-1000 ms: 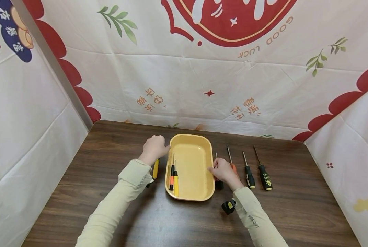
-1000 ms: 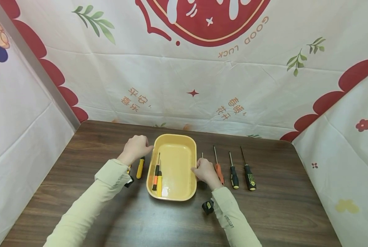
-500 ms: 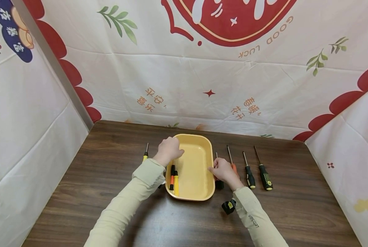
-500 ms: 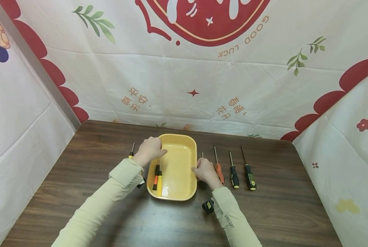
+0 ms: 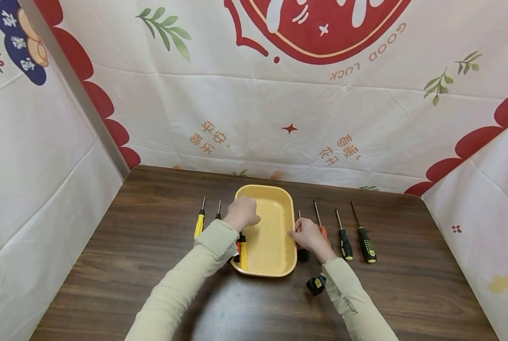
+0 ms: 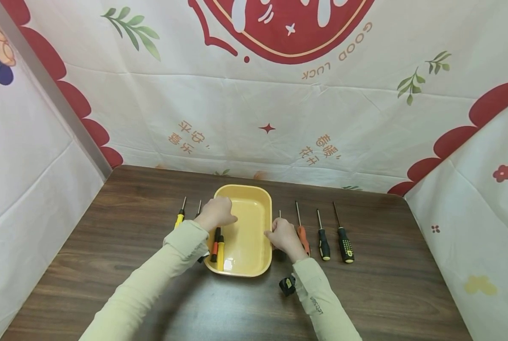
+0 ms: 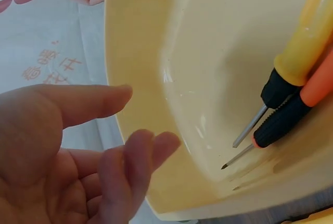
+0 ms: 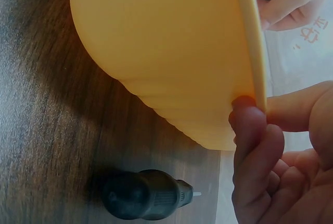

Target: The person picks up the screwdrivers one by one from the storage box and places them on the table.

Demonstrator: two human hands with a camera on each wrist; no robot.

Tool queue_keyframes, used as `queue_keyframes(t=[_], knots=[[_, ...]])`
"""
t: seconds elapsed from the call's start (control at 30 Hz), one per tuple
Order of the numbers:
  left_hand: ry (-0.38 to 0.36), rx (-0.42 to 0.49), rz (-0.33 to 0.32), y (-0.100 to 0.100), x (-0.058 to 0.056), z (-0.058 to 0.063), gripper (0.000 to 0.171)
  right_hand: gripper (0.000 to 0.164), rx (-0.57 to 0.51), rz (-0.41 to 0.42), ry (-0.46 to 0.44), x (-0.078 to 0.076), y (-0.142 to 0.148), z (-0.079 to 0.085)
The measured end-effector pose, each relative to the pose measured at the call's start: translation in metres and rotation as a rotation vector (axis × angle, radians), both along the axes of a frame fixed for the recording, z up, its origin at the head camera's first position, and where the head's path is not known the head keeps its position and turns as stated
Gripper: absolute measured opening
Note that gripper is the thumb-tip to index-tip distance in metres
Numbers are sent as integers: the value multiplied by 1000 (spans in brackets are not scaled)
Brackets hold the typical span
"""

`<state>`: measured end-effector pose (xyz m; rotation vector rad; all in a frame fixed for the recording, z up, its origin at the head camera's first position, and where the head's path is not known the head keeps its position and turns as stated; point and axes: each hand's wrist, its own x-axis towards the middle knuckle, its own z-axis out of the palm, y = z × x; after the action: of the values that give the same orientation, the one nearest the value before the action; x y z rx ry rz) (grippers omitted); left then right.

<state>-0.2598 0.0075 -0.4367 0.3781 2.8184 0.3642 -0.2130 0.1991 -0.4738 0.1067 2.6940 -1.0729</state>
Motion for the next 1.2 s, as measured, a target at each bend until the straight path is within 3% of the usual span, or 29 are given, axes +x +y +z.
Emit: queue_keyframes(t=[0.4, 0.77, 0.97, 1.2], knots=[[-144, -121, 6, 6, 0, -7, 15, 17, -6, 9, 0, -1, 1, -1], [-195, -185, 7, 11, 3, -16, 8, 18, 16, 24, 9, -1, 1, 0], [-174, -209, 4, 14, 2, -23, 6, 18, 6, 17, -8, -1, 2, -1], [-119, -204, -42, 14, 6, -24, 7, 18, 11, 20, -3, -2, 2, -1]])
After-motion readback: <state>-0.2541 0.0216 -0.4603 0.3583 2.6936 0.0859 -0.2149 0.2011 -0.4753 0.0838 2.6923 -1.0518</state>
